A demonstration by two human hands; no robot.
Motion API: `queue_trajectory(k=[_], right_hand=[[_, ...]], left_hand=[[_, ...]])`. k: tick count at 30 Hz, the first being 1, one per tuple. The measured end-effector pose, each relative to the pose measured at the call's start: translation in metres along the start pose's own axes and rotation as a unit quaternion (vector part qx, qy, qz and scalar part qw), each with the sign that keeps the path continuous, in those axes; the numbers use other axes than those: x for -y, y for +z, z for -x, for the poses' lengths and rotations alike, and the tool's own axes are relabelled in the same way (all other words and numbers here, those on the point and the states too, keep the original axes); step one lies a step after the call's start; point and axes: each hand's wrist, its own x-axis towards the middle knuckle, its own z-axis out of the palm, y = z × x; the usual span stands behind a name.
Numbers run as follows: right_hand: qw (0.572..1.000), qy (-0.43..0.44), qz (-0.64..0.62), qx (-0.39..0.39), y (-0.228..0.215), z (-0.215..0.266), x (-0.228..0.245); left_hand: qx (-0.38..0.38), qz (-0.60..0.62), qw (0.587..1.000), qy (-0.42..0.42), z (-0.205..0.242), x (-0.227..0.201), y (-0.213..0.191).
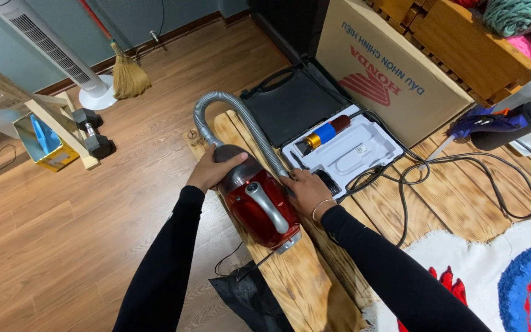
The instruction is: Cleaning a rooster rug using a vacuum and a lint roller.
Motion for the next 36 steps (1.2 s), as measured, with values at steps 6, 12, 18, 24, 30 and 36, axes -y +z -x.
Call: queue_trajectory(k=[6,12,18,24,30,36], right_hand=[[1.000,0.009,-0.017,-0.017,0.003,-0.007,-0.002],[0.998,0.003,-0.036,-0.043,-0.017,0.015,0.004],[0.987,0.015,-0.062,-0.146,-0.010,0.068,-0.025],[0.946,0.169,-0.001,-0.275,0.013,0.168,-0.101],[0.889,0.350,0.033,-0.294,0.039,0.315,-0.171],[0.806,0.523,0.042,-0.274,0.071,0.467,-0.183]], left_hand=[[-0.025,0.053,0.998,-0.011,0.016,0.002,-0.001],[-0.046,0.065,0.997,-0.008,0.044,-0.023,0.004],[-0.163,-0.139,0.967,0.137,0.041,-0.045,0.024],[-0.104,-0.142,0.909,0.378,0.054,-0.123,0.099],[0.104,-0.108,0.891,0.429,0.111,-0.160,0.250],[0.285,-0.178,0.896,0.289,0.140,-0.111,0.388]])
